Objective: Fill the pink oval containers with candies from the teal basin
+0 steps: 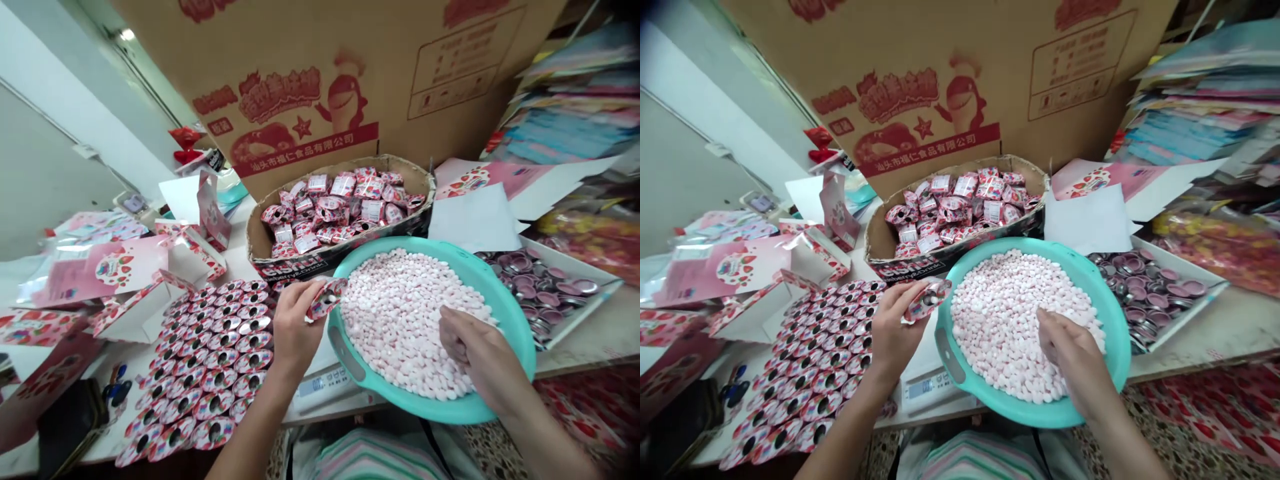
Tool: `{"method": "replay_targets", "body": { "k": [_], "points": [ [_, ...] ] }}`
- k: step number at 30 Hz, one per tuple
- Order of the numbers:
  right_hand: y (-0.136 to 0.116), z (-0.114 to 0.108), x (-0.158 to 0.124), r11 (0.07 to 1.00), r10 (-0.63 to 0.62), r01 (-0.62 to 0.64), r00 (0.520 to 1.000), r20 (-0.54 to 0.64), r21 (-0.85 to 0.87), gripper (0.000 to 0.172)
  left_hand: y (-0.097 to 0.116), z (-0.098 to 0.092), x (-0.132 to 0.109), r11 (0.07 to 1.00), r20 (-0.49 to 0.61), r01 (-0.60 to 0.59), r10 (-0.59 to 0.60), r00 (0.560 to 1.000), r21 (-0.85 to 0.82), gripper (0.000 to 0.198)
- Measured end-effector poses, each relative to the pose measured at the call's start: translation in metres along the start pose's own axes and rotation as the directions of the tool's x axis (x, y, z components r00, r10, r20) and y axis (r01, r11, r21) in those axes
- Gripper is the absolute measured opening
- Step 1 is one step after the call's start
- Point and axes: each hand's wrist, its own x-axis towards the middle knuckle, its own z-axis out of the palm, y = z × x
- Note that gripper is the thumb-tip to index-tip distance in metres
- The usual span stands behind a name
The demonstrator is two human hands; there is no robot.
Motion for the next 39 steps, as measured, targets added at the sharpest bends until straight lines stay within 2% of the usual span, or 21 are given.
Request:
{"method": "replay_targets", "body": {
  "k": [4,7,12,15,21,24,30,32,33,35,37,39],
  "points": [
    [-0.001,0.000,0.001,1.000,-0.024,0.024,0.999,0.045,0.004,0.050,0.000,0.021,0.005,1.000,0.029,-0.030,0.030,0.999,-0.008,0.046],
    [-0.002,0.000,0.001,0.999,-0.035,0.035,0.998,0.047,0.013,0.051,-0.002,0.028,0.006,0.998,0.100,-0.069,0.069,0.993,-0.002,0.050],
    [-0.005,0.001,0.001,0.999,-0.035,0.034,0.998,0.057,0.031,0.051,-0.007,0.039,0.007,0.998,0.135,-0.063,0.060,0.989,0.016,0.050],
    [-0.004,0.000,0.001,0.998,-0.032,0.029,0.998,0.056,0.048,0.050,-0.006,0.040,0.008,0.999,0.130,-0.049,0.046,0.990,0.023,0.049],
    [-0.005,0.000,0.001,0.999,-0.036,0.034,0.998,0.051,0.039,0.050,0.006,0.028,0.010,0.995,0.029,-0.099,0.099,0.995,0.004,0.053],
    [-0.007,0.001,0.000,0.999,-0.039,0.038,0.998,0.041,0.029,0.051,0.007,0.027,0.009,0.998,0.042,-0.032,0.034,0.999,-0.046,0.050],
    [-0.009,0.004,-0.002,0.999,-0.036,0.035,0.999,0.015,0.021,0.051,0.003,0.037,-0.001,0.949,0.131,0.236,-0.211,0.969,-0.211,0.040],
    [-0.009,0.004,-0.002,0.999,-0.032,0.032,0.999,0.011,0.012,0.051,0.004,0.038,-0.004,0.877,0.144,0.346,-0.316,0.938,-0.333,0.036],
    [-0.009,0.004,-0.002,0.999,-0.034,0.034,0.999,0.008,0.010,0.051,0.005,0.037,-0.005,0.813,0.156,0.421,-0.392,0.907,-0.403,0.037],
    [-0.009,0.003,-0.002,0.999,-0.041,0.041,0.999,0.008,0.009,0.050,0.005,0.031,-0.007,0.636,0.212,0.575,-0.555,0.804,-0.515,0.046],
    [-0.008,0.003,-0.002,0.999,-0.044,0.044,0.999,0.000,0.016,0.050,0.004,0.019,-0.011,0.481,0.263,0.677,-0.671,0.693,-0.556,0.055],
    [-0.007,0.002,-0.002,0.999,-0.033,0.033,0.999,-0.005,0.026,0.048,0.000,0.003,-0.019,0.435,0.246,0.719,-0.736,0.631,-0.542,0.058]
  ]
}}
